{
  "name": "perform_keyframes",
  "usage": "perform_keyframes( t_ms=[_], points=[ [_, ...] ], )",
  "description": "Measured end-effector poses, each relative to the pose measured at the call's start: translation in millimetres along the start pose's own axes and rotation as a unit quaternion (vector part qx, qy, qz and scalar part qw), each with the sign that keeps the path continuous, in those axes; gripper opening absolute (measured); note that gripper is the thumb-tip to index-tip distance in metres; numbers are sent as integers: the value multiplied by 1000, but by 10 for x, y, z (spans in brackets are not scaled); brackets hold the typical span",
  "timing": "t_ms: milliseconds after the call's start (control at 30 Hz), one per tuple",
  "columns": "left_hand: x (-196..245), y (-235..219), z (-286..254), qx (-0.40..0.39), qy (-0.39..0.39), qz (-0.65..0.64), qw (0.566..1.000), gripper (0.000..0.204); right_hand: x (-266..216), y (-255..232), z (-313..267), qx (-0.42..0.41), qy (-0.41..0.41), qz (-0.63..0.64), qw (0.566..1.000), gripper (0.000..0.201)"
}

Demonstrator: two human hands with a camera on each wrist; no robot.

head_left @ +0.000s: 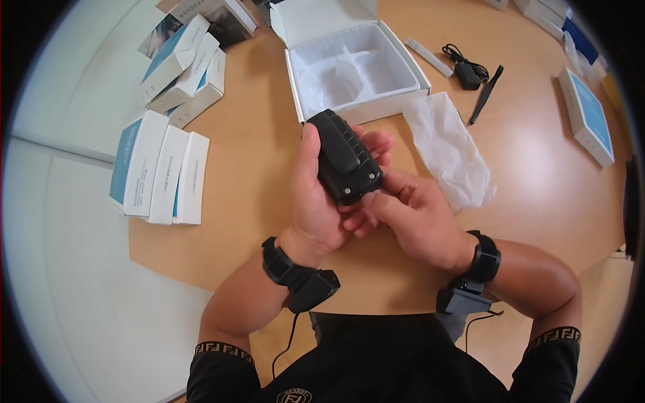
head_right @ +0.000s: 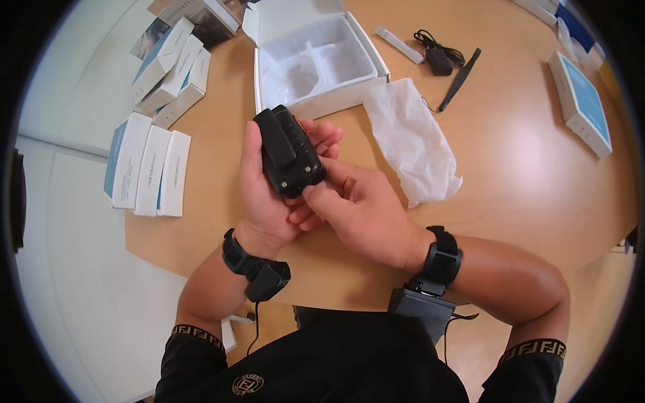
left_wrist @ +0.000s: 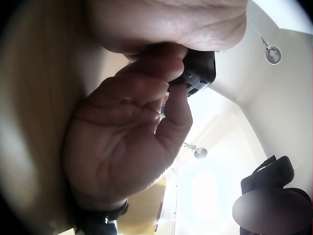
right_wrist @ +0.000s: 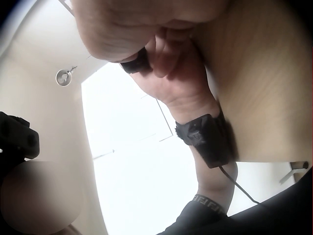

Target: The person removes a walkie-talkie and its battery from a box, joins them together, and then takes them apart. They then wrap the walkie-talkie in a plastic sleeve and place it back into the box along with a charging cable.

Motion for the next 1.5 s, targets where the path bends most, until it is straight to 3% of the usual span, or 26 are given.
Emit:
perform_keyframes(
  t_ms=[167, 300, 367, 867, 1500],
  points=[
    [78, 21, -2, -19, 46, -33, 998, 76, -46, 28, -21, 11, -11, -75, 997, 33],
    [71, -37, 10, -50, 9, -92, 995, 81, -17, 42, -38, 29, -46, -99, 994, 36],
    [81, -18, 2, -60, 2, -91, 994, 81, -61, 10, -57, 58, -92, -176, 978, 37],
    [64, 0, 12, -20, -1, -59, 998, 72, -28, 27, -58, 52, -36, -114, 992, 38],
    [66, -43, 13, -4, 0, -67, 998, 68, 37, -30, -54, 79, -51, -150, 984, 41]
  ],
)
Point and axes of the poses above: each hand's wrist, its own z-axis towards the middle knuckle, its own y-axis out of the palm, x = y × z, the point moved 9 cm from there along z, towards the middle knuckle
